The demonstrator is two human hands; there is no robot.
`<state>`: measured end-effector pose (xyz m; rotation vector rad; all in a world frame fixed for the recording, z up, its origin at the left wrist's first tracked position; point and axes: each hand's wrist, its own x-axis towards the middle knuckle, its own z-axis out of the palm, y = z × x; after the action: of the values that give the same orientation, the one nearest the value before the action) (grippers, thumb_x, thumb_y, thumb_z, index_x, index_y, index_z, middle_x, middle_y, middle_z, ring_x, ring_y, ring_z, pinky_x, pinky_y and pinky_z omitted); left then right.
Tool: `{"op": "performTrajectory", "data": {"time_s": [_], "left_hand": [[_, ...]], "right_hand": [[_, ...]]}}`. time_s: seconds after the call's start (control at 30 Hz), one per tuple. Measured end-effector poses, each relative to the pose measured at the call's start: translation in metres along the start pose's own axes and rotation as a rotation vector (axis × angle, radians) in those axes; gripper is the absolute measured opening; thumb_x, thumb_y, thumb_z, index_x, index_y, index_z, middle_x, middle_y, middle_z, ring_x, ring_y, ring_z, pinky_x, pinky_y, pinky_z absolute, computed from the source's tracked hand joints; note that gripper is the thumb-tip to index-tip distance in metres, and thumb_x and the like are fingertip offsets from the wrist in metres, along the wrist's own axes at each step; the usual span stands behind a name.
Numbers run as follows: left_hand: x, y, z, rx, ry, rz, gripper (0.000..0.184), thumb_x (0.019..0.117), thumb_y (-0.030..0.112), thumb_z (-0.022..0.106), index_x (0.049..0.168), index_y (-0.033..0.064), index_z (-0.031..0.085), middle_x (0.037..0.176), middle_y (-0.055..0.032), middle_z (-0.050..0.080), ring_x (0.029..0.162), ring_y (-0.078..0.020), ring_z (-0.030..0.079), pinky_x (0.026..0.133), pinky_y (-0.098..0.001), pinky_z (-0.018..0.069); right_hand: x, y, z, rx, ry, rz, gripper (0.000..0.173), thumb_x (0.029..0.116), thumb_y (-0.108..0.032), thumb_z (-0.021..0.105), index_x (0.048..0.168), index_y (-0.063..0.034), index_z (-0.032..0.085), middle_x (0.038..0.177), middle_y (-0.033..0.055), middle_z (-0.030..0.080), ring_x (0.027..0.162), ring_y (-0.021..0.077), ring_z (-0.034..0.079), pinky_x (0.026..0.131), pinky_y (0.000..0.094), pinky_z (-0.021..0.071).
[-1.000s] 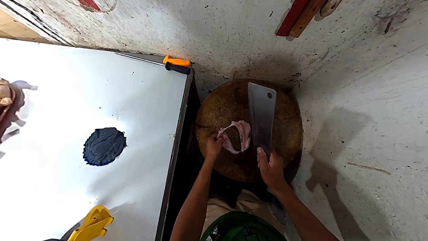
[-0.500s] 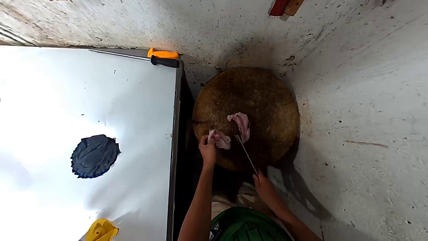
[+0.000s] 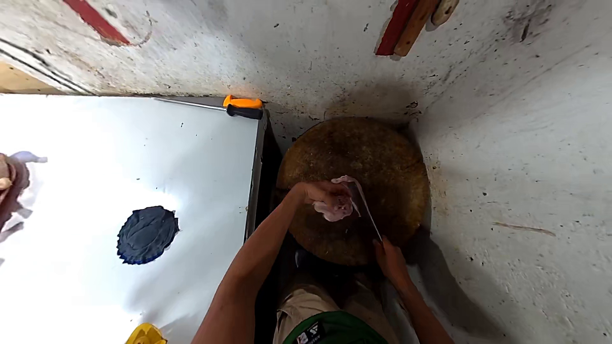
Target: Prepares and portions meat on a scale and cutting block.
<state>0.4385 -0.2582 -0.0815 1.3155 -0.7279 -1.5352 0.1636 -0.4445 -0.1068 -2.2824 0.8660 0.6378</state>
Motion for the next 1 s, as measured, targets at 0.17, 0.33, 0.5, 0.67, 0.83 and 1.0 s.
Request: {"op": "performTrajectory", "data": {"time_s": [0.17,0.33,0.5,0.67,0.83,1.0], "left_hand": [[-0.006,-0.001,0.007,0.208,0.288,-0.193,0.041,0.0856,0.0,0.069,0.125,0.0033,0.058,0.124,-0.0147,0.062,0.109,-0.0217,0.062,0.094,-0.0428,0.0526],[-0.002,0.001,0.024,0.383,0.082,-0.203,0.035,0.0865,-0.003,0.067,0.121,0.0028,0.063,0.119,-0.0149,0.064,0.107,-0.0223,0.062,0.093,-0.044,0.0513],[0.035,-0.025,0.001,0.627,0.486,-0.29,0.039,0.0906,0.005,0.072,0.128,-0.0002,0.062,0.125,-0.0257,0.065,0.12,-0.0424,0.062,0.102,-0.0611,0.0471],[0.017,-0.06,-0.006,0.431,0.915,-0.202,0.028,0.0946,0.003,0.065,0.122,-0.0024,0.065,0.117,-0.024,0.068,0.109,-0.0372,0.067,0.097,-0.0553,0.0523],[0.014,-0.073,-0.007,0.311,1.01,-0.174,0.029,0.0913,0.005,0.07,0.119,-0.0008,0.067,0.108,-0.0224,0.07,0.099,-0.0347,0.068,0.091,-0.0541,0.0545],[0.016,-0.067,-0.017,0.301,0.966,-0.296,0.033,0.0901,0.009,0.074,0.12,-0.0023,0.063,0.104,-0.0234,0.068,0.099,-0.0379,0.067,0.091,-0.0567,0.0531]], "right_hand": [[0.001,0.019,0.0,0.271,0.053,0.14,0.042,0.1095,-0.03,0.048,0.135,0.0018,0.057,0.097,0.0242,0.069,0.092,0.0391,0.069,0.086,0.0578,0.0531],[0.004,0.021,0.0,0.247,0.015,0.118,0.044,0.1098,-0.03,0.047,0.14,0.001,0.055,0.096,0.0236,0.07,0.091,0.0389,0.069,0.086,0.057,0.0535],[-0.003,0.023,0.006,0.224,0.096,0.017,0.038,0.1094,-0.029,0.049,0.12,0.004,0.064,0.077,0.0191,0.065,0.073,0.034,0.067,0.071,0.0528,0.0543],[-0.033,-0.011,-0.022,0.366,0.348,-0.311,0.042,0.1055,-0.035,0.048,0.103,0.0018,0.069,0.06,0.0021,0.055,0.05,0.0109,0.054,0.051,0.0303,0.0498],[-0.059,-0.067,-0.032,0.634,0.516,-0.7,0.037,0.1091,-0.035,0.046,0.089,-0.0077,0.06,0.065,-0.0048,0.056,0.058,0.0006,0.058,0.056,0.0203,0.0544],[-0.021,-0.029,0.024,0.013,-0.091,-0.084,0.042,0.1105,-0.029,0.042,0.134,0.0019,0.056,0.094,0.022,0.07,0.089,0.0381,0.071,0.082,0.055,0.0565]]}}
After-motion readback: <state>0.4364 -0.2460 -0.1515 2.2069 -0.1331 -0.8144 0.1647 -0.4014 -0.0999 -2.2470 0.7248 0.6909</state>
